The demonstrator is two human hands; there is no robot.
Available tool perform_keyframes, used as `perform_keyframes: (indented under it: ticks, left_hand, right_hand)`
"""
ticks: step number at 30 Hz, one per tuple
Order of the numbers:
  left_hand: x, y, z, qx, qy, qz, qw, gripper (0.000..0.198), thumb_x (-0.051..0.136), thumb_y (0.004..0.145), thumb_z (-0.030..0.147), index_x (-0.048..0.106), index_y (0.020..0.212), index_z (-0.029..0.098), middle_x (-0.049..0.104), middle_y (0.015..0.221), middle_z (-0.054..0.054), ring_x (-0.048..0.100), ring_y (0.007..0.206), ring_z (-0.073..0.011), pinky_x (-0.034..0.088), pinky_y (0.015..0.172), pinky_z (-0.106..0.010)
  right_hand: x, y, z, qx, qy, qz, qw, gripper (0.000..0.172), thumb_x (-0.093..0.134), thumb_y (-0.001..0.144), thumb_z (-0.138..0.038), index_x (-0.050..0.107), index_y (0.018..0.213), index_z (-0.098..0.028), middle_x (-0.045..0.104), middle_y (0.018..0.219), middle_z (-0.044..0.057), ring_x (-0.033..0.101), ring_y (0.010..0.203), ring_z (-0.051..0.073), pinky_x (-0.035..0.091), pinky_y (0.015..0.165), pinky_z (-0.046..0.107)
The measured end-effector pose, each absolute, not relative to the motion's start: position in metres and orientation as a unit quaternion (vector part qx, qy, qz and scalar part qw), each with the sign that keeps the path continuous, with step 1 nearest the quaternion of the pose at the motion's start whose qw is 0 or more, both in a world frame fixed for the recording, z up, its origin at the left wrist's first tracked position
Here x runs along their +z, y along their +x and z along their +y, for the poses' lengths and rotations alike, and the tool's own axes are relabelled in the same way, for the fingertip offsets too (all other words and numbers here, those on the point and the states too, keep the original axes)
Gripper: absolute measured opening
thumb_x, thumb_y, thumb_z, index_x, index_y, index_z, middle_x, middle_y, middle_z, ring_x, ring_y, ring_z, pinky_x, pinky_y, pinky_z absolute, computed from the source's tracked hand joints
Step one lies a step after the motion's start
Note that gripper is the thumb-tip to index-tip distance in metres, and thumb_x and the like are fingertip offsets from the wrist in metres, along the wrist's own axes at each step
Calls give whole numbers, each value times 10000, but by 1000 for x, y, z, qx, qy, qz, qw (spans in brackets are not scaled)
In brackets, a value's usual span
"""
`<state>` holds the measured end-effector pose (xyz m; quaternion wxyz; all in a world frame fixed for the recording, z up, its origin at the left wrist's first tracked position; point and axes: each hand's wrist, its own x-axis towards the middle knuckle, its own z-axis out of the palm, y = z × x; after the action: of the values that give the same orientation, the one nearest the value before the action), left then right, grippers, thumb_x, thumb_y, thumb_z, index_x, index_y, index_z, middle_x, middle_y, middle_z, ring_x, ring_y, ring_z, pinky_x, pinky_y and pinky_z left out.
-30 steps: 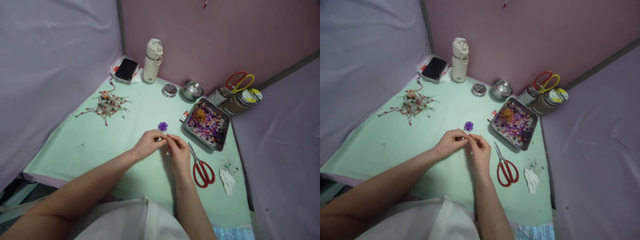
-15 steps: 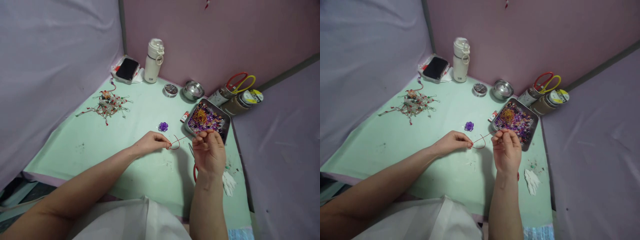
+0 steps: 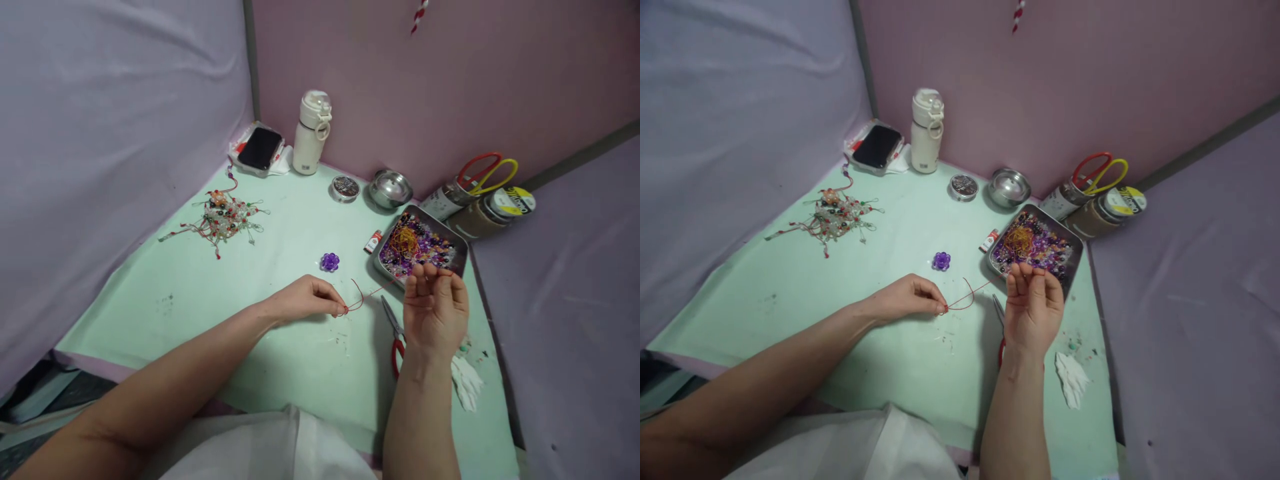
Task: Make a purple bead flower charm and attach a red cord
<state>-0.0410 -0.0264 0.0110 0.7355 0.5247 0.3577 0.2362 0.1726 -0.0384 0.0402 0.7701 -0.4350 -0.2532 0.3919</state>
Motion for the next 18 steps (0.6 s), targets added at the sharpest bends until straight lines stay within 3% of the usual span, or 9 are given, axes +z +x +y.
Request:
perform_keyframes:
  ticks: [4, 8, 13, 18]
  left_hand:
    - [22, -46, -27, 295, 597, 270, 695, 122, 741, 731, 291, 755, 790, 184, 675, 977, -77, 612, 883, -158, 464, 763, -278]
    - [31, -50, -30, 326, 604, 199, 700, 84, 710, 777, 255, 751, 786, 182, 623, 1221, -116, 618, 959, -176, 478, 777, -292]
    - [30, -46, -33, 335, 548, 186, 743, 86, 709, 780, 245, 741, 796, 167, 721, 903, -90, 650, 843, -172, 500, 775, -310]
    - [22, -39, -31, 395, 523, 273, 704, 69, 741, 732, 239, 735, 729, 171, 704, 813, -47, 638, 790, -145, 486, 763, -280]
  right_hand:
    - [30, 165, -40, 367, -497, -292, 730, 158, 767, 717, -280, 673, 806, -190, 748, 815, 13, 728, 775, 150, 587, 720, 267]
    - [21, 156, -45, 435, -543, -357, 623, 165, 737, 752, -307, 682, 844, -181, 745, 859, 47, 724, 811, 183, 582, 784, 344]
    - [17, 146, -48, 506, -552, -431, 503, 201, 694, 780, -350, 690, 891, -183, 737, 907, 78, 705, 858, 202, 555, 835, 389]
    - [16, 149, -49, 345, -633, -495, 486, 353, 601, 835, -348, 630, 1151, -194, 697, 940, 72, 652, 752, 175, 531, 762, 381]
